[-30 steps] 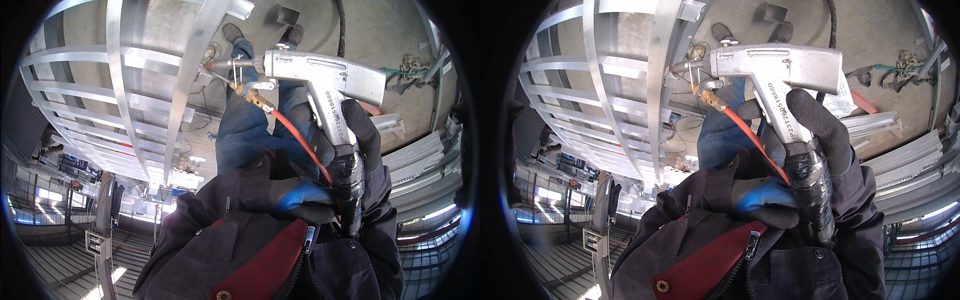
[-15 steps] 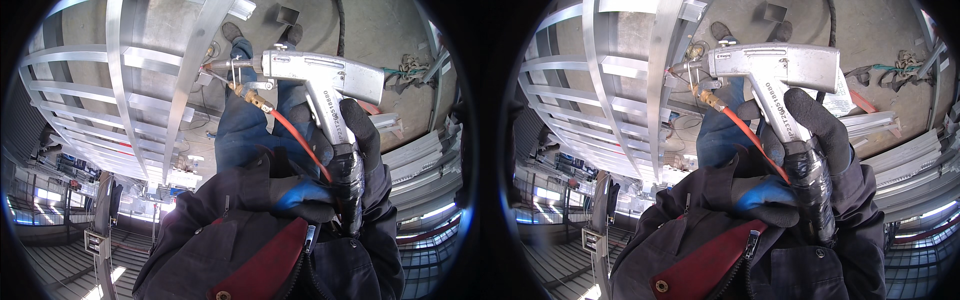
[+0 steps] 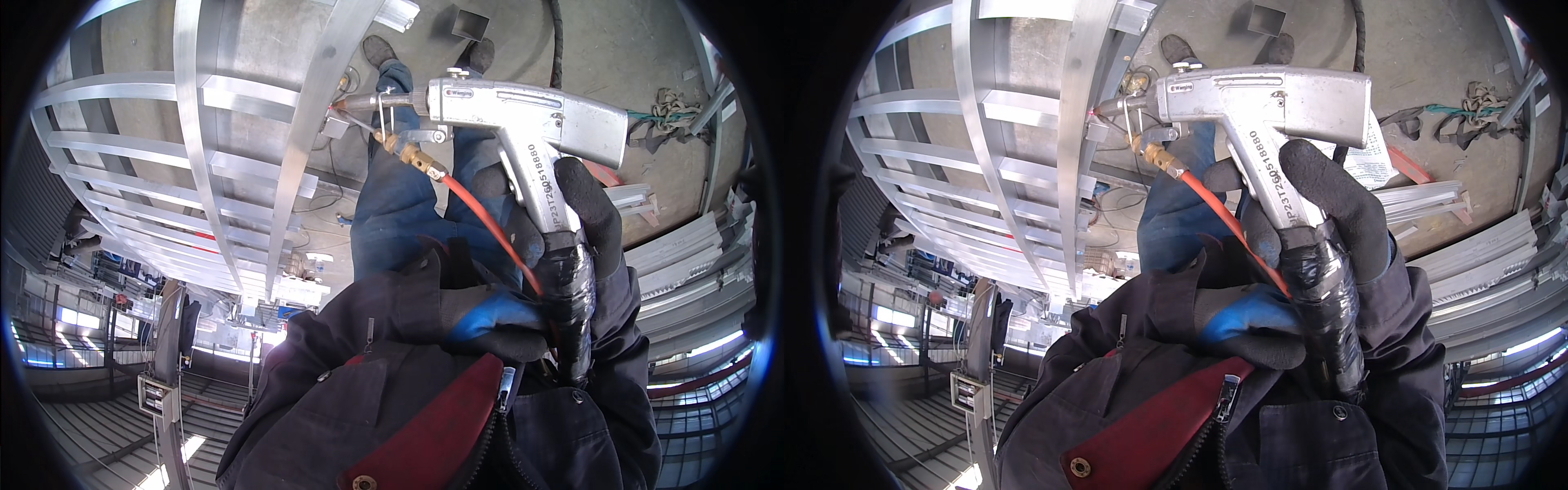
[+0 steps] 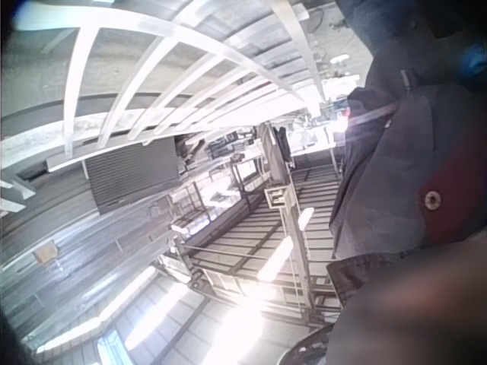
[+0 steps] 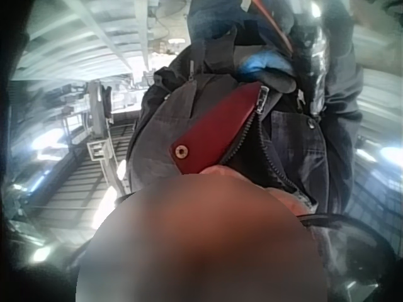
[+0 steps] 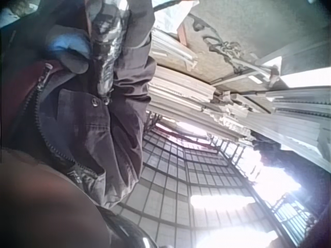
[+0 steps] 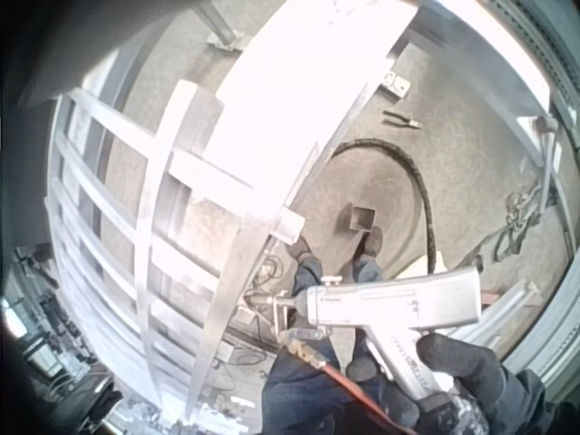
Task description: The person welds a metal frame using a handheld welding gun, moving along the frame to join sections. The person also uses a handheld grinder to smooth or clean the frame surface. The work occurs in a workshop with stacked metal parts and tools on the floor.
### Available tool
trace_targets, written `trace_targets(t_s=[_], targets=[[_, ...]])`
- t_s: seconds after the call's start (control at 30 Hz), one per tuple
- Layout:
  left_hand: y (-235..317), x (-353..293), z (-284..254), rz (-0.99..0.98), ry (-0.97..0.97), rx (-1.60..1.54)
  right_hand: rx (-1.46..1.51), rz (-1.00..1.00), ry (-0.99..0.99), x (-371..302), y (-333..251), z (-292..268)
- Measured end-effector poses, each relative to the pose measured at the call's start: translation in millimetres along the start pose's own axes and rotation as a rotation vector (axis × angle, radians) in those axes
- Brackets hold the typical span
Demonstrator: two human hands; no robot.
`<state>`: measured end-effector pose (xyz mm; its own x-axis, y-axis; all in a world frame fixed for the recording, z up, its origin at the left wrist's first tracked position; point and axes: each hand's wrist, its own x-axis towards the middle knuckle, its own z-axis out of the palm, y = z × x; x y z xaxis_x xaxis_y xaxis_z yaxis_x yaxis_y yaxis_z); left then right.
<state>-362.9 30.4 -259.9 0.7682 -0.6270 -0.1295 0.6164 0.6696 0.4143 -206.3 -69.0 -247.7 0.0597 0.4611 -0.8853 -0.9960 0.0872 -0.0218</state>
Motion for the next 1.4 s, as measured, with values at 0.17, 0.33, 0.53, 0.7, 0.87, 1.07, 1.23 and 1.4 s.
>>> trace_targets(t_s=[0.17,0.33,0.53,0.7,0.87,1.07,1.23,1.4], targets=[[6.1,-0.4,-3.0,-0.012,-0.004,-0.02,0.105,0.045,-0.007,1.2,2.7,-1.7],[5.7,-0.9,-3.6,-0.035,-0.035,-0.054,0.114,-0.035,-0.096,5.6,12.0,-5.3],[-1.4,1.0,1.9,0.059,0.017,0.006,0.129,0.036,-0.048,1.9,5.9,-3.6],[-1.3,-1.9,1.2,0.042,0.011,-0.008,0.221,-0.009,0.005,2.7,7.3,3.3],[-2.4,-1.6,1.4,0.037,0.001,-0.008,0.2,-0.007,-0.038,1.6,4.7,-1.3],[-0.3,-0.3,1.3,0.086,0.015,0.028,0.228,0.031,-0.076,1.9,4.4,-4.9],[1.6,-0.4,1.1,0.092,0.02,0.057,0.296,0.019,-0.08,0.5,8.0,-2.4],[-2.0,-1.4,1.8,0.025,-0.01,0.07,0.226,-0.047,-0.108,3.4,7.2,-2.8]])
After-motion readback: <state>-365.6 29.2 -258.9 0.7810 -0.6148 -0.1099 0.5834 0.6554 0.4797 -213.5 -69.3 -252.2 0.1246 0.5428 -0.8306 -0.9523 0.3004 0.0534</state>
